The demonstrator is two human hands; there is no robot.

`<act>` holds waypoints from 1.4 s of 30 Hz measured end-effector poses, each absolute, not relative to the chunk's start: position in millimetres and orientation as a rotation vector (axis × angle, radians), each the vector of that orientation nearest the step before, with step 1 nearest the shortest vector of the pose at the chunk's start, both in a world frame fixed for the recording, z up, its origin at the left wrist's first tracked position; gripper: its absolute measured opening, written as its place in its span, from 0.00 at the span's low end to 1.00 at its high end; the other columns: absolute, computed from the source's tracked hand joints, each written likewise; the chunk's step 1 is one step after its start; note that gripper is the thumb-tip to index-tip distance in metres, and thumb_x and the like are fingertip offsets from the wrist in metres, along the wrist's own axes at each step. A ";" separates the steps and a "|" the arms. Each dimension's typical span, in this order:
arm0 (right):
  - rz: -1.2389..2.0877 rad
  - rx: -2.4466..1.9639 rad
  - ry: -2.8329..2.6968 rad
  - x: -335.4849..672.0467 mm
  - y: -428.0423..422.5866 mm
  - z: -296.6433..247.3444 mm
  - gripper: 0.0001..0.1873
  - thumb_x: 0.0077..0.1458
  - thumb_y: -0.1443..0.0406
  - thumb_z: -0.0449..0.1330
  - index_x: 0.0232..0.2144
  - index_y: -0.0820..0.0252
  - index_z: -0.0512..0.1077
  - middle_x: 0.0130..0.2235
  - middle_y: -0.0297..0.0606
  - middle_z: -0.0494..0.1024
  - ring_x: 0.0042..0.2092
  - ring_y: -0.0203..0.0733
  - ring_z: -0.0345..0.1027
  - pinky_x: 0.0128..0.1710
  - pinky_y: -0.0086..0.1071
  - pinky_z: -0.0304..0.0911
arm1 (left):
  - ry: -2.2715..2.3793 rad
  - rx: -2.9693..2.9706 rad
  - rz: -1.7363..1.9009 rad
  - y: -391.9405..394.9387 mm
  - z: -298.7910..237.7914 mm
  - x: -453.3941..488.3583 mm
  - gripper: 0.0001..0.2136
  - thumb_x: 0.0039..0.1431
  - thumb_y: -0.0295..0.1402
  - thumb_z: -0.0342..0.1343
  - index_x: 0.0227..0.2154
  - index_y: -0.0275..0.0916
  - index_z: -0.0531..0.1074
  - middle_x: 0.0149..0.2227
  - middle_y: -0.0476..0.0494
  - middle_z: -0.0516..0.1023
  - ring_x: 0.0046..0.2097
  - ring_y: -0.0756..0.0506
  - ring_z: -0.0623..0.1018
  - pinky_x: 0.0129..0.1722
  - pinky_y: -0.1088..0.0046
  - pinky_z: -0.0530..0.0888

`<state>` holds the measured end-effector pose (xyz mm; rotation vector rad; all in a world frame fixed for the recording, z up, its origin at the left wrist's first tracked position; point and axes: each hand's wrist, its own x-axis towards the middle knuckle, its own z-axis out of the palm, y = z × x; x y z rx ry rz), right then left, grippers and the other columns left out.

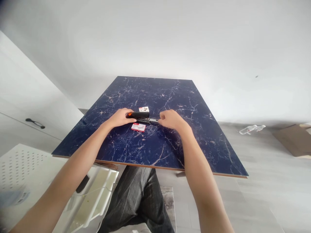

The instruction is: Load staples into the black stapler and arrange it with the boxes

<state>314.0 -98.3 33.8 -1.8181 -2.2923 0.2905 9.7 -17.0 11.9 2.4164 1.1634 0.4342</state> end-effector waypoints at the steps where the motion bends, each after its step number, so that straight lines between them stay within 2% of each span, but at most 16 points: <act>1: 0.370 -1.849 -2.350 315.1 -98.5 33.1 0.10 0.53 0.63 0.60 0.21 0.56 0.68 0.23 0.33 0.74 0.26 0.39 0.64 0.26 0.32 0.52 | 1.168 2.414 0.429 -17.3 12.5 9.8 0.20 0.56 0.48 0.63 0.47 0.42 0.80 0.47 0.38 0.81 0.47 0.34 0.80 0.43 0.60 0.74; 5: 0.559 -1.805 -2.447 306.8 -99.7 27.5 0.13 0.54 0.60 0.60 0.20 0.56 0.67 0.23 0.33 0.74 0.24 0.38 0.64 0.24 0.33 0.51 | 1.188 2.404 0.437 -19.4 13.8 11.0 0.20 0.56 0.48 0.64 0.47 0.42 0.79 0.46 0.38 0.82 0.44 0.36 0.80 0.41 0.61 0.74; 10: 0.433 -1.763 -2.455 291.9 -100.1 23.2 0.15 0.56 0.59 0.58 0.20 0.57 0.69 0.22 0.35 0.75 0.23 0.38 0.63 0.25 0.34 0.50 | 1.160 2.370 0.470 -20.1 12.6 11.9 0.18 0.56 0.46 0.64 0.45 0.42 0.80 0.44 0.40 0.83 0.42 0.37 0.81 0.38 0.63 0.73; 16: 0.233 -1.739 -2.474 276.1 -97.9 16.3 0.12 0.56 0.59 0.58 0.25 0.57 0.75 0.27 0.40 0.79 0.29 0.44 0.71 0.28 0.34 0.52 | 1.149 2.369 0.500 -20.4 12.5 13.2 0.16 0.56 0.46 0.64 0.42 0.42 0.80 0.41 0.41 0.84 0.40 0.38 0.81 0.35 0.65 0.72; 22: 0.122 -1.744 -2.467 263.6 -96.8 11.4 0.14 0.57 0.57 0.57 0.26 0.58 0.76 0.27 0.42 0.80 0.30 0.45 0.72 0.27 0.34 0.50 | 1.139 2.379 0.513 -21.0 12.8 14.5 0.13 0.55 0.45 0.65 0.38 0.42 0.79 0.38 0.43 0.83 0.37 0.40 0.81 0.33 0.66 0.70; 30: 0.107 -1.824 -2.420 262.2 -94.8 9.5 0.14 0.58 0.57 0.57 0.28 0.57 0.78 0.30 0.42 0.81 0.33 0.46 0.74 0.30 0.33 0.54 | 1.129 2.367 0.523 -19.9 11.1 14.6 0.14 0.55 0.46 0.65 0.38 0.42 0.79 0.37 0.44 0.83 0.36 0.40 0.80 0.34 0.65 0.70; 35: 0.051 -1.814 -2.443 258.1 -94.3 9.1 0.16 0.60 0.57 0.56 0.30 0.59 0.80 0.33 0.46 0.82 0.34 0.49 0.75 0.33 0.35 0.57 | 1.135 2.337 0.526 -18.6 11.4 15.9 0.15 0.54 0.47 0.65 0.38 0.42 0.79 0.36 0.43 0.82 0.36 0.40 0.80 0.36 0.65 0.71; 42: 0.125 -1.807 -2.353 259.0 -92.8 7.5 0.14 0.57 0.59 0.56 0.28 0.58 0.78 0.30 0.42 0.80 0.31 0.45 0.71 0.30 0.34 0.51 | 1.182 2.333 0.500 -18.9 12.7 17.5 0.14 0.55 0.45 0.65 0.38 0.42 0.79 0.37 0.44 0.83 0.37 0.41 0.80 0.35 0.67 0.69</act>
